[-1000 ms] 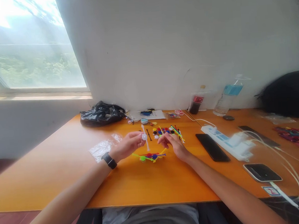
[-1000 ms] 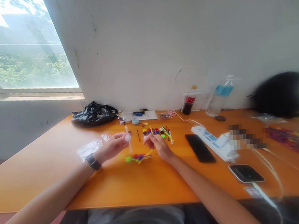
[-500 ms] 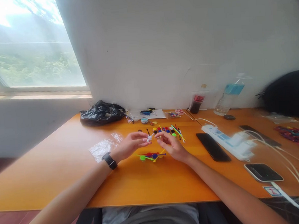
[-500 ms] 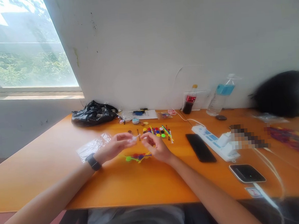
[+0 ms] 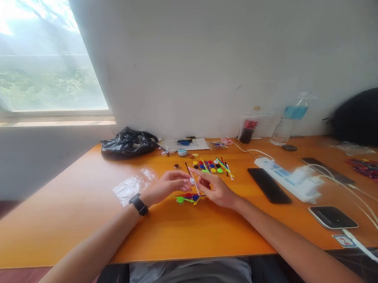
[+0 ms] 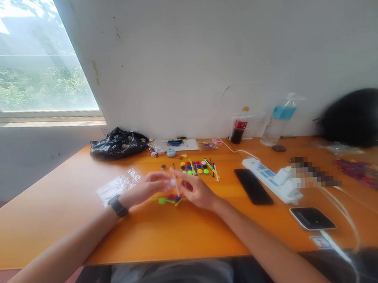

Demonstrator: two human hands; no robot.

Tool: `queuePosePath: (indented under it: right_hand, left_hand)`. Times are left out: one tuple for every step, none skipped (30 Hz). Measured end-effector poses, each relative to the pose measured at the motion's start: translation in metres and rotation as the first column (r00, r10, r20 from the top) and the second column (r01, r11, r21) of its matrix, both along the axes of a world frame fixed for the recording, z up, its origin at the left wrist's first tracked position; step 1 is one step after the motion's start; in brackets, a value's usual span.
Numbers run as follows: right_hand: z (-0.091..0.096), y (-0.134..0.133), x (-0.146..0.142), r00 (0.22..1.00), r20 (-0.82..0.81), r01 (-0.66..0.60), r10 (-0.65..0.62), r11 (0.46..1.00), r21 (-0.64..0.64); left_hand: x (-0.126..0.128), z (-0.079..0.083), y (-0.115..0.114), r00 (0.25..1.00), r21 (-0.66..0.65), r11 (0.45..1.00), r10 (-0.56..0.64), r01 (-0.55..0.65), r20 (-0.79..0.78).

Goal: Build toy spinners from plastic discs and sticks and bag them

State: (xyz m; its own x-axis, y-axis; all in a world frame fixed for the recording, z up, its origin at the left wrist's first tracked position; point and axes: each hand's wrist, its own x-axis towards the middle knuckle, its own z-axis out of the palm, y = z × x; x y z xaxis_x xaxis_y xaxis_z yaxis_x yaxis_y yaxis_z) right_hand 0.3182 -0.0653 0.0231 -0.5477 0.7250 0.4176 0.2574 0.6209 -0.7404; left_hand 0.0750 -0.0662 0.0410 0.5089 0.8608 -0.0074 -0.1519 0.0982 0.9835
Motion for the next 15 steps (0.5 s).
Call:
queuePosePath:
  right_hand:
    - [-0.001,0.0,0.0,1.0,0.014,0.007,-0.008,1.0,0.016]
    - [-0.001,0.0,0.0,1.0,0.022,0.02,-0.02,0.999,0.034]
    - [0.0,0.0,0.0,0.999,0.023,0.034,-0.036,0.998,0.054]
    - [0.001,0.0,0.0,0.998,0.022,0.05,-0.052,0.996,0.075]
    - [0.003,0.0,0.0,0.997,0.017,0.067,-0.069,0.993,0.098]
    - [0.005,0.0,0.0,0.996,0.012,0.084,-0.086,0.989,0.121]
    - [0.007,0.0,0.0,0.995,0.006,0.099,-0.101,0.985,0.143]
    - [0.008,0.0,-0.001,0.994,-0.002,0.112,-0.113,0.98,0.163]
    - [0.01,0.0,-0.001,0.993,-0.01,0.119,-0.119,0.977,0.177]
    - [0.01,0.0,-0.001,0.992,-0.017,0.124,-0.123,0.975,0.183]
    - [0.01,0.001,-0.001,0.992,-0.02,0.127,-0.125,0.976,0.179]
    - [0.009,0.001,-0.001,0.992,-0.017,0.127,-0.126,0.977,0.171]
    - [0.008,0.002,-0.001,0.991,-0.009,0.13,-0.13,0.978,0.163]
    - [0.006,0.003,-0.001,0.991,0.003,0.135,-0.137,0.978,0.158]
    - [0.005,0.004,-0.001,0.989,0.014,0.144,-0.148,0.977,0.158]
  left_hand:
    - [0.001,0.001,-0.001,1.0,0.016,1.0,-0.007,0.007,-0.018]
    - [0.001,0.003,-0.003,0.999,0.033,0.999,-0.01,0.011,-0.034]
    - [0.001,0.004,-0.004,0.999,0.048,0.999,-0.01,0.012,-0.046]
    - [0.002,0.005,-0.005,0.999,0.061,0.998,-0.008,0.011,-0.054]
    - [0.002,0.006,-0.006,0.998,0.074,0.997,-0.004,0.008,-0.06]
    - [0.003,0.006,-0.006,0.998,0.087,0.996,0.001,0.005,-0.065]
    - [0.003,0.007,-0.006,0.998,0.102,0.995,0.004,0.003,-0.07]
    - [0.003,0.007,-0.006,0.997,0.118,0.993,0.007,0.001,-0.075]
    - [0.004,0.007,-0.006,0.997,0.137,0.991,0.009,0.003,-0.082]
    - [0.004,0.007,-0.006,0.996,0.156,0.988,0.008,0.007,-0.094]
    - [0.004,0.007,-0.005,0.994,0.181,0.983,0.01,0.01,-0.111]
    - [0.003,0.006,-0.004,0.991,0.217,0.976,0.022,0.008,-0.134]
    - [0.003,0.005,-0.003,0.986,0.269,0.963,0.047,-0.002,-0.163]
    - [0.002,0.004,-0.002,0.978,0.336,0.942,0.085,-0.015,-0.193]
    - [0.001,0.003,-0.001,0.967,0.412,0.911,0.13,-0.029,-0.22]
